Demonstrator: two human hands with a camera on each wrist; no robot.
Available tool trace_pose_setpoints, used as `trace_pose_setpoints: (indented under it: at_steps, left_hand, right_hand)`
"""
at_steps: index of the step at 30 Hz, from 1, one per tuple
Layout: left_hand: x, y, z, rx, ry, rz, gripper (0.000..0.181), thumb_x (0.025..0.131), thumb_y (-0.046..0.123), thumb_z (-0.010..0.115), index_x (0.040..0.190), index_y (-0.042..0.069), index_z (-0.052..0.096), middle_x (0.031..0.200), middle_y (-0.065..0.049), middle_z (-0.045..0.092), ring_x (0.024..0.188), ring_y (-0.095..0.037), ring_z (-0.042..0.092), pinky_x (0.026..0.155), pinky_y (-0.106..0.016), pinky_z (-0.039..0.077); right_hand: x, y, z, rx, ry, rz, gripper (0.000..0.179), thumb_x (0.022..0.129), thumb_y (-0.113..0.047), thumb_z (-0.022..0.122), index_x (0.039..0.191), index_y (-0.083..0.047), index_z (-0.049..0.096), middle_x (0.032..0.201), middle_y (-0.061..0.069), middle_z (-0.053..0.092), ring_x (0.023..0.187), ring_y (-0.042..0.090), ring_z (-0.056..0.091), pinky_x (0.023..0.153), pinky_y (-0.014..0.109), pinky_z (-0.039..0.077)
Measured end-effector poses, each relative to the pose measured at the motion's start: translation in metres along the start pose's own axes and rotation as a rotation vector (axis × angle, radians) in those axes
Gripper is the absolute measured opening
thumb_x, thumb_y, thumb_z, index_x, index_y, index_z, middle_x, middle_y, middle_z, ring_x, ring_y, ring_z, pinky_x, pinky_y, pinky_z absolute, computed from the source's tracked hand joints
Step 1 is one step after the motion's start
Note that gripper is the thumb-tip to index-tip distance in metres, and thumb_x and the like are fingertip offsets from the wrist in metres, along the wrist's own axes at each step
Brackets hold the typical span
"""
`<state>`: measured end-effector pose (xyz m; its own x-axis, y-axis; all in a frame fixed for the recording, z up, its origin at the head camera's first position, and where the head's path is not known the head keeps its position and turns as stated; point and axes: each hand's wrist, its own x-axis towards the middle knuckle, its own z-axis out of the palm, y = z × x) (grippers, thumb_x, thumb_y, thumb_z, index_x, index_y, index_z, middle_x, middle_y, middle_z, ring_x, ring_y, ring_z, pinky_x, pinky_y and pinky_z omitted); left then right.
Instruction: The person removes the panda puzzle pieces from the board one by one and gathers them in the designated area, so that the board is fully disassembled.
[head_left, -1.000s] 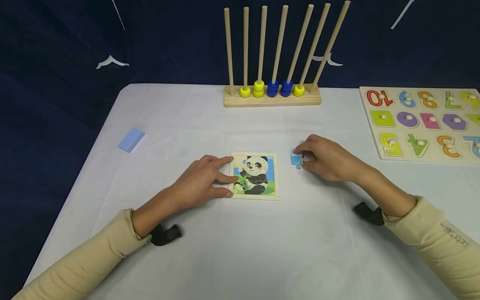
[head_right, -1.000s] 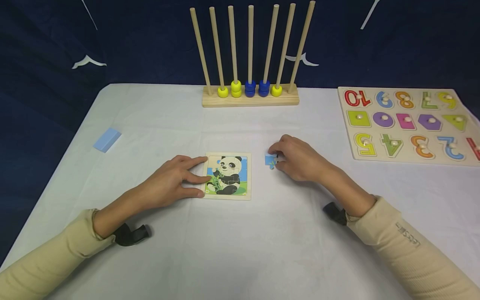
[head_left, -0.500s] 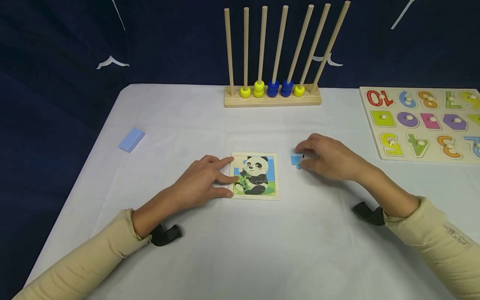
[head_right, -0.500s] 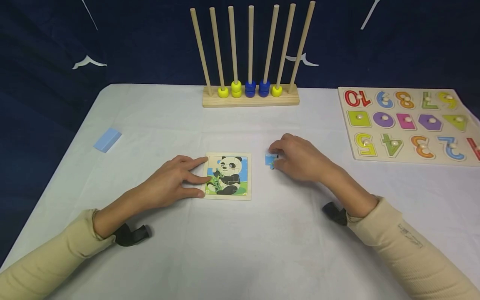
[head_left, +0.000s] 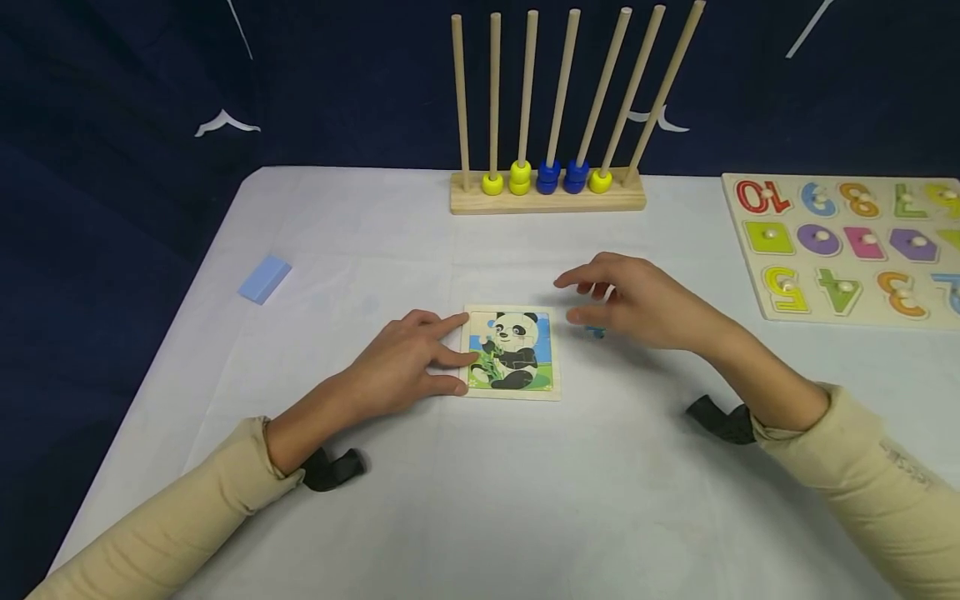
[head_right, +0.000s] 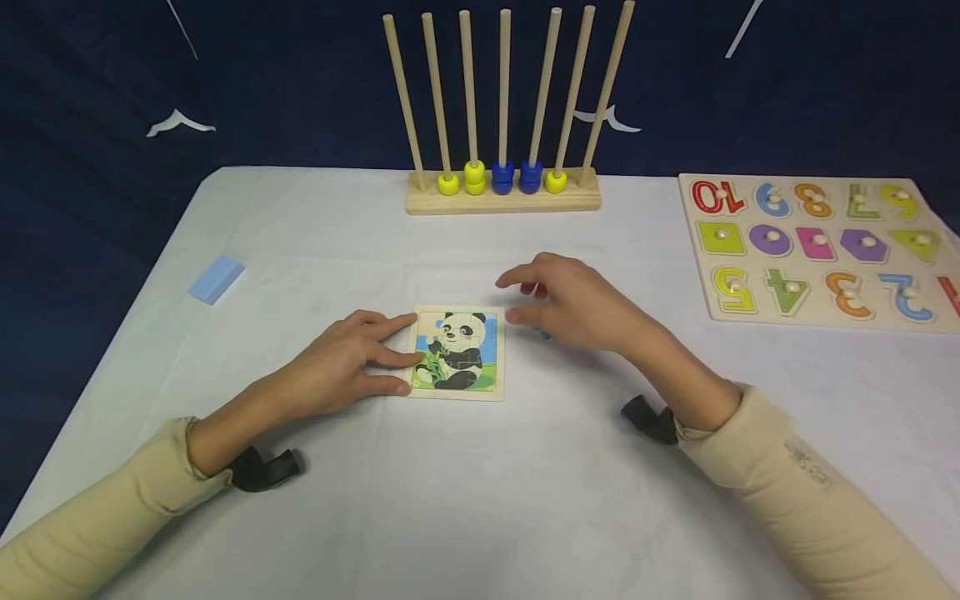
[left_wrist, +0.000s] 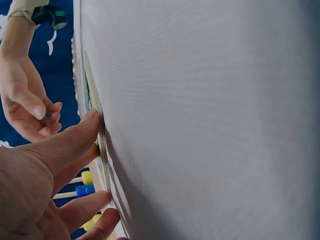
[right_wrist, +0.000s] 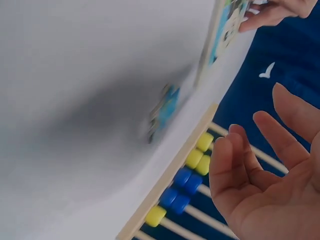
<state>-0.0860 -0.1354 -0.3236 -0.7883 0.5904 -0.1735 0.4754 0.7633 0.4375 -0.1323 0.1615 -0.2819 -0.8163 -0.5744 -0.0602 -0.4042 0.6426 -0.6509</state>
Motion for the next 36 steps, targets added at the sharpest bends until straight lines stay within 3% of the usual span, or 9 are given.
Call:
trace_pose_setpoints:
  at_steps: [12,25,36]
  left_hand:
    - [0.002,-0.001,0.0,0.003,-0.018,-0.004,0.042,0.087,0.034,0.076,0.127,0.023,0.069,0.155,-0.009,0.037,0.129,-0.029,0.041,0.1,-0.053,0.035]
    - [0.001,-0.001,0.0,0.002,-0.007,0.008,0.041,0.087,0.034,0.077,0.126,0.023,0.07,0.154,-0.009,0.038,0.129,-0.03,0.042,0.101,-0.053,0.035]
    - [0.001,-0.003,0.0,0.008,0.0,0.018,0.041,0.086,0.034,0.077,0.125,0.023,0.07,0.154,-0.01,0.039,0.128,-0.03,0.042,0.1,-0.053,0.036]
  right_hand:
    - [0.027,-0.019,0.034,0.041,-0.075,-0.047,0.039,0.086,-0.012,0.078,0.123,-0.005,0.07,0.084,0.002,0.059,0.075,0.019,0.05,0.067,0.036,0.041]
    - [0.048,-0.022,0.053,-0.11,-0.272,0.022,0.049,0.086,-0.01,0.077,0.133,-0.005,0.063,0.09,0.007,0.056,0.081,0.021,0.05,0.069,0.033,0.042]
    - [0.047,-0.02,0.055,-0.11,-0.206,-0.033,0.042,0.083,-0.004,0.078,0.124,-0.003,0.069,0.1,0.009,0.061,0.089,0.023,0.05,0.078,0.036,0.043]
